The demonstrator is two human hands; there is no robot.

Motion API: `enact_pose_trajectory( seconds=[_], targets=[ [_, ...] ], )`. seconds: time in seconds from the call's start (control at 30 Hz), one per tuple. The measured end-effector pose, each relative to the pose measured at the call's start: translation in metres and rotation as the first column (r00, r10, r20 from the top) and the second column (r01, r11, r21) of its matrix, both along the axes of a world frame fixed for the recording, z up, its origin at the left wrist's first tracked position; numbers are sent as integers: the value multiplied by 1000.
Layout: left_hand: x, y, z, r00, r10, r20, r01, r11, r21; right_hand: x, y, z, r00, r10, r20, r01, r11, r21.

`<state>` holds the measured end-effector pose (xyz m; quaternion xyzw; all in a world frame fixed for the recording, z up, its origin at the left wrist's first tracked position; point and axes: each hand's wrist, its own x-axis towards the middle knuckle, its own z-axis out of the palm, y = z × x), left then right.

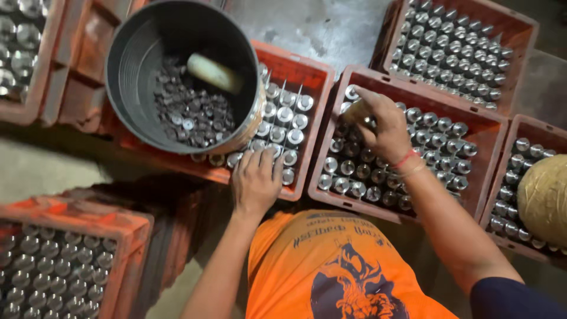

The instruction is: The person arranges small metal caps into a grid tray using both hands. They repeatedly pick caps from a bucket and place them into the tray, occasionally using a cylindrical tool to press or align the caps. The process continues across multiple trays.

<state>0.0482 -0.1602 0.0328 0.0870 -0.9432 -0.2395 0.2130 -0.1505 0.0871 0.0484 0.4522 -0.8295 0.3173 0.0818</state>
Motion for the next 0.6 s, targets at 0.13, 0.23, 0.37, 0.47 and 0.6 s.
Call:
enact_pose_trajectory(
  seconds=[0.13, 0.23, 0.37, 0.47, 0.6],
  targets=[
    [-1, -1, 2, 1000, -5, 18, 5, 1000, 9, -14, -10, 17, 982, -100, 160, 156, 909, -387],
    [-1, -2, 5, 1000, 6, 17, -6, 1000, 17, -27, -25, 28, 981, -126, 145, 165, 938, -304],
    [-2, -3, 4, 1000, -4, -1, 4, 1000, 2, -42, -20, 30, 979, -140, 145, 168, 966, -196],
    [-1, -1, 3, 999, 12, 46, -14, 1000, 24, -36, -2, 18, 961, -106, 257, 220, 855, -469],
    [0, -1, 3, 999, 17, 34, -17, 1000, 6, -30, 13, 10, 977, -175, -121, 170, 984, -52]
  ],
)
